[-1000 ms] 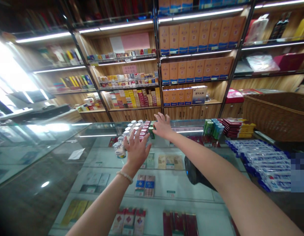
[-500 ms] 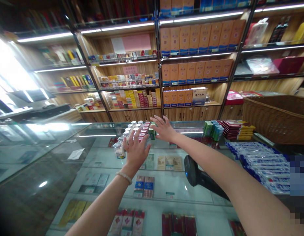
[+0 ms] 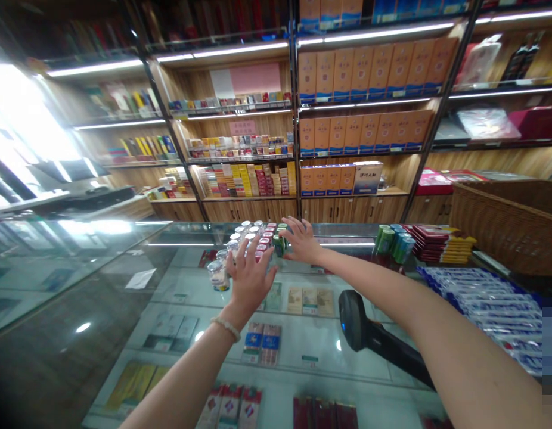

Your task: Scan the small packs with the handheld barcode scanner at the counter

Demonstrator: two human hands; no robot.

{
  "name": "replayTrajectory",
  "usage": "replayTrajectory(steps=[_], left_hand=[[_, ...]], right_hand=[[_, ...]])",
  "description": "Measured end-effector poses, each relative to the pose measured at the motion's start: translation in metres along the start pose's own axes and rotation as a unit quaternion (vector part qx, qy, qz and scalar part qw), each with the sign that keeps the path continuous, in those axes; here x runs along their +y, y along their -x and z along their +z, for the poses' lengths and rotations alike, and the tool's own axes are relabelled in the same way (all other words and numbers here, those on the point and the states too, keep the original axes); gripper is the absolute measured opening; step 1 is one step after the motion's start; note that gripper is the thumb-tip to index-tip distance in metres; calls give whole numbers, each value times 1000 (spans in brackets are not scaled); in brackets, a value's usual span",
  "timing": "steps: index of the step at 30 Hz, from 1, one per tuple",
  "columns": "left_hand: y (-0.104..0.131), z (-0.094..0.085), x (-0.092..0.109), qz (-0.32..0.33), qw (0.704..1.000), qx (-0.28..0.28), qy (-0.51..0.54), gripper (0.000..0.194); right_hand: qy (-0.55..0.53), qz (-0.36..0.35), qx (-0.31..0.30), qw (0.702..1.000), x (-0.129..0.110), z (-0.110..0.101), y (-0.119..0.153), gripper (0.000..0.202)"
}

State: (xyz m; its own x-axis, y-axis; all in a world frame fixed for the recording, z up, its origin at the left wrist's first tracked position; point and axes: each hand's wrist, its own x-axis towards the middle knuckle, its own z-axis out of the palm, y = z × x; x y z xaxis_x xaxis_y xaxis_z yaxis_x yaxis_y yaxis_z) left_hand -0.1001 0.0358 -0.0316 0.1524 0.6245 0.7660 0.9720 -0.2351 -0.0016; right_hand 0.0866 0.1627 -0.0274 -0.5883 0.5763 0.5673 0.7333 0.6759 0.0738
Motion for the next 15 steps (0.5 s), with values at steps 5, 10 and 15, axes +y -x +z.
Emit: replayTrajectory(steps=[5, 10, 15], left_hand=[[1, 1, 1, 5, 1000, 1, -10, 42], [1, 0, 1, 11, 1000, 3, -16, 43], [1, 0, 1, 11, 1000, 0, -20, 43]], right_hand=[[-15, 16, 24, 999, -2, 16, 0, 58], [-34, 25, 45, 998, -3, 30, 1, 57], [-49, 33, 64, 996, -3, 37, 5, 54]])
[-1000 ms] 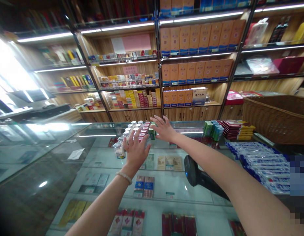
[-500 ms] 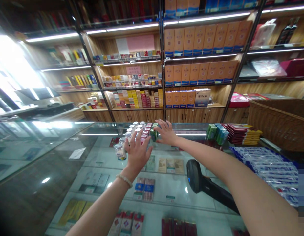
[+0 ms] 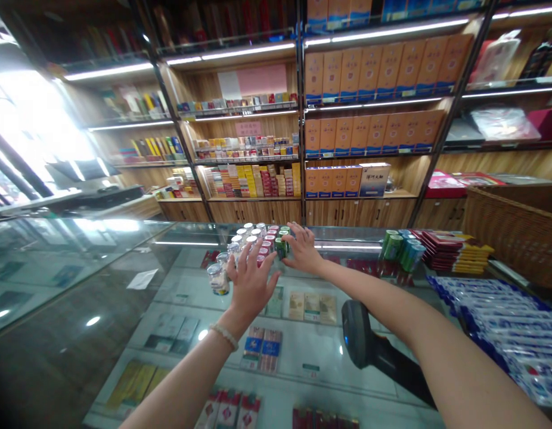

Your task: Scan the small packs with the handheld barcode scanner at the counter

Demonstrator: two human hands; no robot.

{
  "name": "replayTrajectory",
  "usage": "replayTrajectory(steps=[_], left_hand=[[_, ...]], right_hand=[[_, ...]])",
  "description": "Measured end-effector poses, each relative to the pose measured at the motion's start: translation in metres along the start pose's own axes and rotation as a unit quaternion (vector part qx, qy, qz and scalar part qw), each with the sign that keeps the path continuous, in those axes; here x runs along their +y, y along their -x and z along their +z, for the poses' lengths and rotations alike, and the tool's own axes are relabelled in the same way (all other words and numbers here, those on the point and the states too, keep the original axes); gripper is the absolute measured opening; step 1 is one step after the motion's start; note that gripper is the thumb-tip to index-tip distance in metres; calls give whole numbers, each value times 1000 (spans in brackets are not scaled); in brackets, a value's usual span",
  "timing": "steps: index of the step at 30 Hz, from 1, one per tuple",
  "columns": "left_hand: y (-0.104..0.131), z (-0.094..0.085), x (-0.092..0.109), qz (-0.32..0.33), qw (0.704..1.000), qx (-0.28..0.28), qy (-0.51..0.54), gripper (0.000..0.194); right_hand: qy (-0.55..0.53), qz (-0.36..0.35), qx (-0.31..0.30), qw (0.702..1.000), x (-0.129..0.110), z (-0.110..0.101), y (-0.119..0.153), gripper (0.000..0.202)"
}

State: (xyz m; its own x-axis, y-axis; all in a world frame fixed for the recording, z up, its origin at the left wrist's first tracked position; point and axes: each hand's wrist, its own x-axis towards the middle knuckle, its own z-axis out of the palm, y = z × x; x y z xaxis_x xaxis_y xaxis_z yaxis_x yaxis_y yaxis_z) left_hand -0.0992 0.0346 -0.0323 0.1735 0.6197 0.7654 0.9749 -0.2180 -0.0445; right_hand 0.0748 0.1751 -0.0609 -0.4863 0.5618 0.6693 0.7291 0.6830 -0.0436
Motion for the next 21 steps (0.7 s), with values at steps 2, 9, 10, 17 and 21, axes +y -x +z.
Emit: replayTrajectory(steps=[2, 9, 10, 17, 21], left_hand=[[0, 0, 0, 2, 1000, 1, -2, 43], [-1, -1, 1, 10, 1000, 9, -6, 43], [-1, -1, 1, 10, 1000, 9, -7, 43], [-1, -1, 2, 19, 1000, 17, -14, 42], [-1, 0, 1, 19, 1000, 17, -13, 41]], right_hand=[[-7, -3, 10, 1000, 1, 2, 1, 54], [-18, -1, 44, 999, 7, 13, 0, 52], [-17, 0, 44, 999, 7, 15, -1, 53], [-18, 4, 35, 999, 9, 15, -2, 55], [-20, -1, 41, 999, 10, 16, -2, 53]])
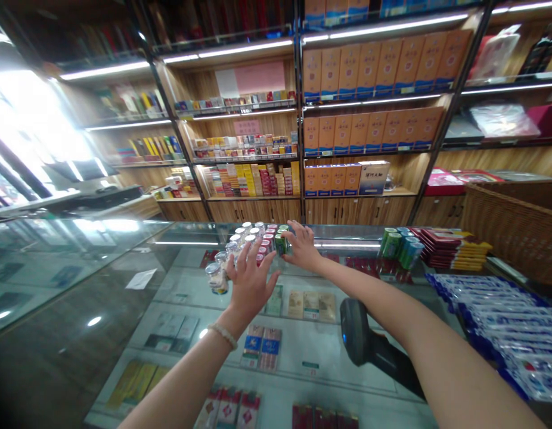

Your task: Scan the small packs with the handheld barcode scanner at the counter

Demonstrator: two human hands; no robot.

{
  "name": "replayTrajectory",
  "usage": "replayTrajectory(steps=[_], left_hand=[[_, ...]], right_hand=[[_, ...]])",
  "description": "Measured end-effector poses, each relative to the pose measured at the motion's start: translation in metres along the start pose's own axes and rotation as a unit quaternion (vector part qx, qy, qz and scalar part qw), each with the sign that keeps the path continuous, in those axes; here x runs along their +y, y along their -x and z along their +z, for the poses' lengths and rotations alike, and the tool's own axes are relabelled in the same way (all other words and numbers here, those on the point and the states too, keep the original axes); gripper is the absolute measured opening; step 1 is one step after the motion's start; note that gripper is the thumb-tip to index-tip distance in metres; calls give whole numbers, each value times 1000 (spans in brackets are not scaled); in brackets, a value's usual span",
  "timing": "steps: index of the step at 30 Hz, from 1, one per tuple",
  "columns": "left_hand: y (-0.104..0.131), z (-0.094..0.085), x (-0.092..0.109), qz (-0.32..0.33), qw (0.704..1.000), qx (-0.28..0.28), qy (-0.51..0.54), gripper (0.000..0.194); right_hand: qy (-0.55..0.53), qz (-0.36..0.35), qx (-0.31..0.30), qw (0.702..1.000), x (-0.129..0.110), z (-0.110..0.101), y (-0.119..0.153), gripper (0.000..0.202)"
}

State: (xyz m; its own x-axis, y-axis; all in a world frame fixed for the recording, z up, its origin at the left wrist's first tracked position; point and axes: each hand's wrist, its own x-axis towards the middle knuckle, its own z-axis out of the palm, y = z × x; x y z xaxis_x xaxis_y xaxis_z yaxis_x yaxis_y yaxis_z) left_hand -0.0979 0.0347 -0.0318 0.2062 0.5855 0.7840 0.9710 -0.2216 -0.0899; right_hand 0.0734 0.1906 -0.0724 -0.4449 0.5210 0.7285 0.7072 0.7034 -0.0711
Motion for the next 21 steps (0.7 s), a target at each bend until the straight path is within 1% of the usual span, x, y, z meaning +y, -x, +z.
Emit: replayTrajectory(steps=[3, 6, 8, 12, 15, 18, 21], left_hand=[[0, 1, -1, -5, 1000, -10, 7, 42], [1, 2, -2, -11, 1000, -22, 17, 44], [0, 2, -2, -13, 999, -27, 23, 47], [-2, 2, -3, -6, 999, -38, 28, 55], [-4, 1, -2, 5, 998, -50, 32, 59], [-6, -1, 0, 13, 998, -60, 33, 60], [-8, -4, 2, 27, 998, -59, 28, 56]], right_hand=[[3, 2, 10, 1000, 0, 0, 1, 58], [25, 0, 1, 1000, 1, -8, 3, 66], [51, -15, -19, 998, 3, -19, 4, 71], [106, -56, -65, 991, 9, -50, 6, 79], [135, -72, -87, 984, 11, -71, 8, 83], [153, -84, -89, 981, 13, -87, 11, 83], [170, -113, -80, 976, 15, -104, 13, 78]])
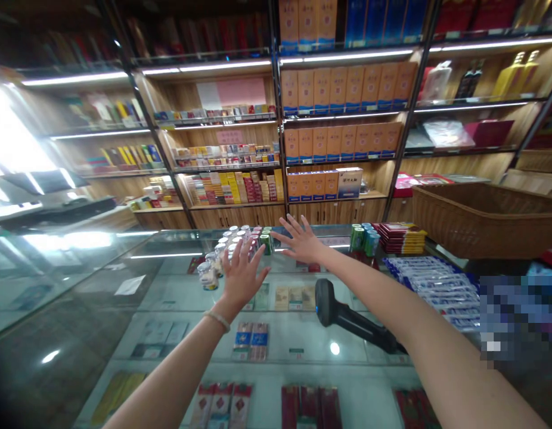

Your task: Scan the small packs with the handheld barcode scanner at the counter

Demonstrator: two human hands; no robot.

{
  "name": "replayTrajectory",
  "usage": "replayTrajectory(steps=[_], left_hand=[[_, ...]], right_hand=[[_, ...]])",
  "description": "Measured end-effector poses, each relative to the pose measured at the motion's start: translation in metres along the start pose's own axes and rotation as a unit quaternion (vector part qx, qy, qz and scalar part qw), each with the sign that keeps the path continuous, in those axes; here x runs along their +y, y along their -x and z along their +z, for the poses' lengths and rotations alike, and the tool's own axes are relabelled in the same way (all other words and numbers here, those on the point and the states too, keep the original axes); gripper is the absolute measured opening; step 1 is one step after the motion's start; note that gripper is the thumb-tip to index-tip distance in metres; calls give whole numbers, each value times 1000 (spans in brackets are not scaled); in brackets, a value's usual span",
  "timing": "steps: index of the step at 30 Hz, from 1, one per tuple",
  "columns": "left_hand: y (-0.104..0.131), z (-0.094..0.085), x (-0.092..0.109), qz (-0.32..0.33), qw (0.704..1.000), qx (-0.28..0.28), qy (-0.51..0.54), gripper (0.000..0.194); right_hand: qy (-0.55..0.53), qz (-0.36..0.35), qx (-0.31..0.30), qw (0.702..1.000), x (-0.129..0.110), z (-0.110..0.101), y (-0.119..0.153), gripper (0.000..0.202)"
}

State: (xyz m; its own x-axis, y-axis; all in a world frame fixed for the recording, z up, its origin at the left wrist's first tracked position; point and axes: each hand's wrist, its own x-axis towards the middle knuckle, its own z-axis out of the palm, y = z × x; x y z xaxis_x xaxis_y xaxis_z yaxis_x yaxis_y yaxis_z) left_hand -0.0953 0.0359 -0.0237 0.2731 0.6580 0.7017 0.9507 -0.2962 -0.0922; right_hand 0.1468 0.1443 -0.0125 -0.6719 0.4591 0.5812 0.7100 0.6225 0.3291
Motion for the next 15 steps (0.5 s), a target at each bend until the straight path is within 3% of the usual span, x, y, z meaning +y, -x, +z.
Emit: replayTrajectory(steps=[6, 11, 15], left_hand=[[-2, -6, 5, 37, 999, 13, 0, 49], [-7, -14, 12, 62, 998, 16, 22, 45], [-9, -22, 20, 76, 996, 34, 35, 40]], right_hand=[[31, 8, 26, 999, 15, -50, 23, 59], [32, 61, 2, 998, 15, -96, 58, 56], [30, 100, -17, 994, 11, -120, 86, 53]])
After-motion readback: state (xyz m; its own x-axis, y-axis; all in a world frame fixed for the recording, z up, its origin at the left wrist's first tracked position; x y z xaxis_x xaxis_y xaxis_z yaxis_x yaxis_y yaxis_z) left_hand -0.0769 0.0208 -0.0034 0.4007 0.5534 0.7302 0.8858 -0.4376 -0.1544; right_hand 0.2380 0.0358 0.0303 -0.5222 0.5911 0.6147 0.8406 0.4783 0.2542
